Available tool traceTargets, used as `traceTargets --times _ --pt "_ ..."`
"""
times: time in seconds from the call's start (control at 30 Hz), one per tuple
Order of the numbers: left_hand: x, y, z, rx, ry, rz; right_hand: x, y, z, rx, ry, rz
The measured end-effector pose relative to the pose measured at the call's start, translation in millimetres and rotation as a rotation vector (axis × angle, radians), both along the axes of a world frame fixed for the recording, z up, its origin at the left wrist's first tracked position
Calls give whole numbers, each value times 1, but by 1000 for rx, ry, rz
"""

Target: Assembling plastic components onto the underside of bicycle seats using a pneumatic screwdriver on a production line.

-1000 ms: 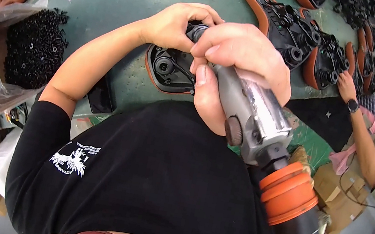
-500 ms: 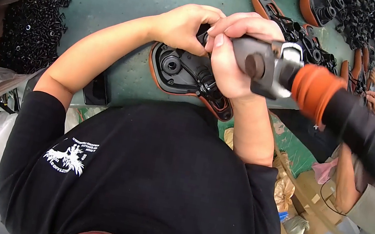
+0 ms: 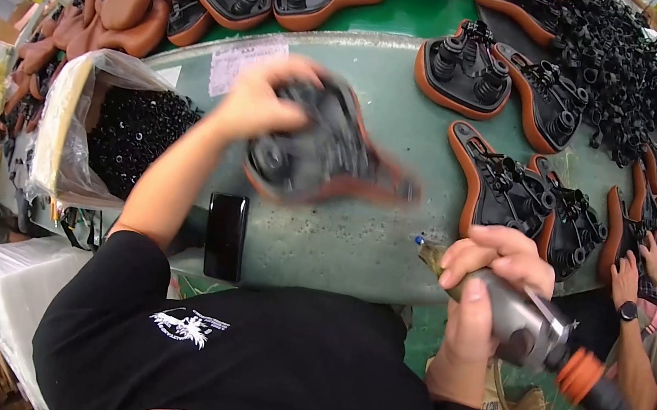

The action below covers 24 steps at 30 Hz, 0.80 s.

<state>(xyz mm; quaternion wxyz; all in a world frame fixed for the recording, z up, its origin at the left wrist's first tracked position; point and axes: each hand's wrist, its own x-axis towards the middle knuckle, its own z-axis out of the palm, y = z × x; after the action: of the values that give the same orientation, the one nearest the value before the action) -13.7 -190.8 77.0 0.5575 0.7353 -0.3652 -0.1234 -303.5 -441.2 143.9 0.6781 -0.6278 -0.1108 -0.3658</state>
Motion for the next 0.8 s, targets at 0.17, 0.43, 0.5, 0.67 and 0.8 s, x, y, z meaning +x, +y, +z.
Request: traceTargets --times 0.17,0.43,0.5,0.67,0.8 --pt "163 45 49 -390 -355 808 14 -9 -30 352 290 -113" --pt "42 145 8 900 -406 546 32 -7 -82 597 571 -351" --pt "12 184 -11 1168 -268 531 40 -12 -92 578 559 -341" --pt "-24 210 -51 1104 -346 647 68 -15 -103 585 595 -306" --pt "-30 208 -63 970 -425 635 58 -5 -113 512 681 -210"
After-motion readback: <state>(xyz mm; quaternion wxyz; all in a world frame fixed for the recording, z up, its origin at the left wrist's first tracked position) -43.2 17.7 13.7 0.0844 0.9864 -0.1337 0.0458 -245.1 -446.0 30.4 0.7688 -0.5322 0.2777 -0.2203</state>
